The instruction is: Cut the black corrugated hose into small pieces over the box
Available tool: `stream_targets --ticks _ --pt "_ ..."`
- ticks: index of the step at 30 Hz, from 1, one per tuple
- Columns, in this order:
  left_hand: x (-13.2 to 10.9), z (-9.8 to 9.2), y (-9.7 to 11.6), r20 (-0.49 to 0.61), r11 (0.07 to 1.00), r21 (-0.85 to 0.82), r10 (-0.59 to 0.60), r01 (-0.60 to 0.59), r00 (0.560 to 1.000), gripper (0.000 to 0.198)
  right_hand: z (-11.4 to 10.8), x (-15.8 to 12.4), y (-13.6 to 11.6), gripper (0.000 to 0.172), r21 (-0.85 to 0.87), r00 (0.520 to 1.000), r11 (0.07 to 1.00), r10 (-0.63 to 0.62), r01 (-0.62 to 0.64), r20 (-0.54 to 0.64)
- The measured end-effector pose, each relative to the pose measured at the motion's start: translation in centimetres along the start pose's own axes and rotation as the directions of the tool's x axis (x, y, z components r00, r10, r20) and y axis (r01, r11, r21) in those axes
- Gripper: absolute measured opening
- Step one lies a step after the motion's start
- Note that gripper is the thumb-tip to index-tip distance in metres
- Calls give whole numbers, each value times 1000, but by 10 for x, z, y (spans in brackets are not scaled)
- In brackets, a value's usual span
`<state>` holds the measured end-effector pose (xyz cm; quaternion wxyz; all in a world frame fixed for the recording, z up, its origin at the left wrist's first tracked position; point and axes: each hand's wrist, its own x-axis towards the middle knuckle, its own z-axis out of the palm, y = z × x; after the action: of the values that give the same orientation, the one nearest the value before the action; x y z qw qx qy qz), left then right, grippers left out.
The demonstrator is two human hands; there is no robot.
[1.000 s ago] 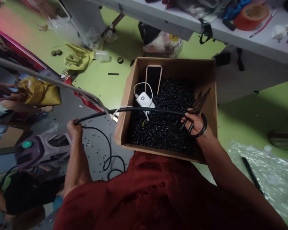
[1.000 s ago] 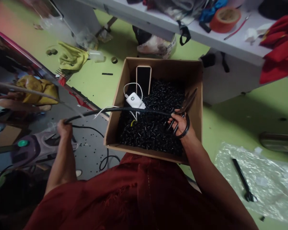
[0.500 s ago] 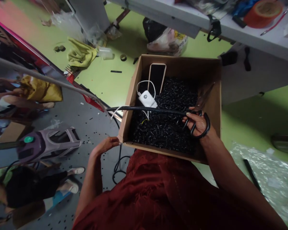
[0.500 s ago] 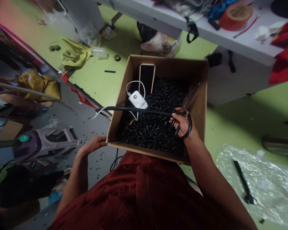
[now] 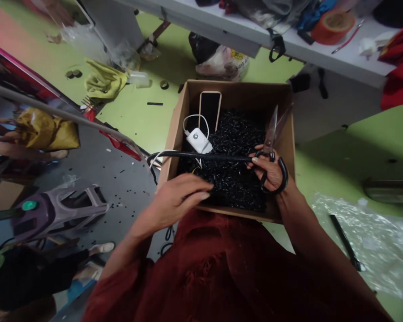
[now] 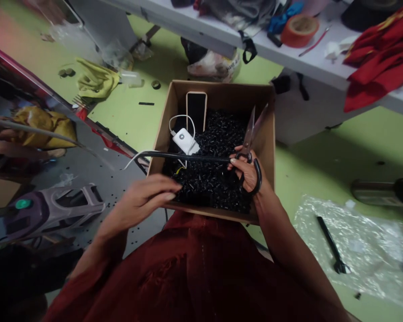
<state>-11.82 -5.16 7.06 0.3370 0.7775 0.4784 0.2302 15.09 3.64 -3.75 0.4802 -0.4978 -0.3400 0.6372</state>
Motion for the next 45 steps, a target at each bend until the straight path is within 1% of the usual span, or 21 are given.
stream_targets --ticks 1,2,4,5,7,9,11,15,17,19,21,23,25,27,30,32,34,37,40,42,45 --pt "17 10 7 -94 992 108 77 -67 993 31 1 -2 -1 40 -11 1000 1000 -10 10 28" --pt "34 20 12 -110 972 209 136 -111 985 32 1 -3 -2 41 -24 998 1000 -17 19 56" --pt "67 39 17 -52 915 360 214 -181 976 35 0 -6 -3 42 -46 994 998 -27 32 103" --pt "81 47 18 9 893 405 210 -196 978 37 0 -7 -3 42 -51 992 998 -28 34 122" --pt "104 61 16 133 870 464 120 -168 984 36 -1 -9 -5 43 -59 990 998 -19 28 142" --pt "120 69 10 267 882 446 30 -151 963 35 -1 -10 -7 44 -90 991 996 -16 28 133" --pt "129 73 2 343 914 391 -35 -109 939 34 -1 -10 -10 44 -160 993 986 -33 51 110" --pt "134 70 -12 385 938 347 -145 3 911 34 3 -9 -14 37 -356 991 926 -94 123 96" --pt "134 69 -18 392 954 299 -148 26 908 32 5 -8 -15 34 -417 987 896 -117 153 110" --pt "135 70 -25 376 984 172 -113 51 920 28 7 -8 -15 33 -449 983 875 -142 179 116" --pt "137 72 -33 321 993 -15 -108 119 941 24 7 -8 -15 33 -484 977 848 -196 214 89" --pt "140 75 -40 233 954 -211 -161 211 959 24 5 -8 -15 34 -520 965 818 -256 247 55" --pt "143 76 -46 143 889 -368 -236 273 961 24 1 -8 -15 38 -541 960 801 -278 256 41" --pt "147 76 -50 83 822 -482 -301 303 950 29 -4 -9 -16 42 -553 966 799 -257 235 40" --pt "149 74 -50 46 734 -598 -370 323 928 39 -8 -12 -16 45 -588 975 782 -213 207 60" --pt "149 73 -48 39 699 -638 -389 322 920 41 -8 -15 -15 45 -635 976 742 -195 213 100" --pt "148 72 -46 17 697 -649 -388 305 922 39 -7 -18 -14 47 -692 972 683 -180 234 151" --pt "146 74 -44 -24 734 -625 -359 267 933 32 -5 -22 -13 52 -765 964 588 -136 264 228" --pt "145 75 -44 -50 776 -586 -323 234 945 30 -6 -25 -12 55 -821 965 512 -70 251 252" --pt "145 76 -45 -57 788 -572 -316 229 947 31 -6 -26 -11 56 -838 968 491 -46 238 247" --pt "145 76 -45 -55 800 -555 -309 228 949 33 -6 -26 -9 56 -836 968 493 -54 241 247"
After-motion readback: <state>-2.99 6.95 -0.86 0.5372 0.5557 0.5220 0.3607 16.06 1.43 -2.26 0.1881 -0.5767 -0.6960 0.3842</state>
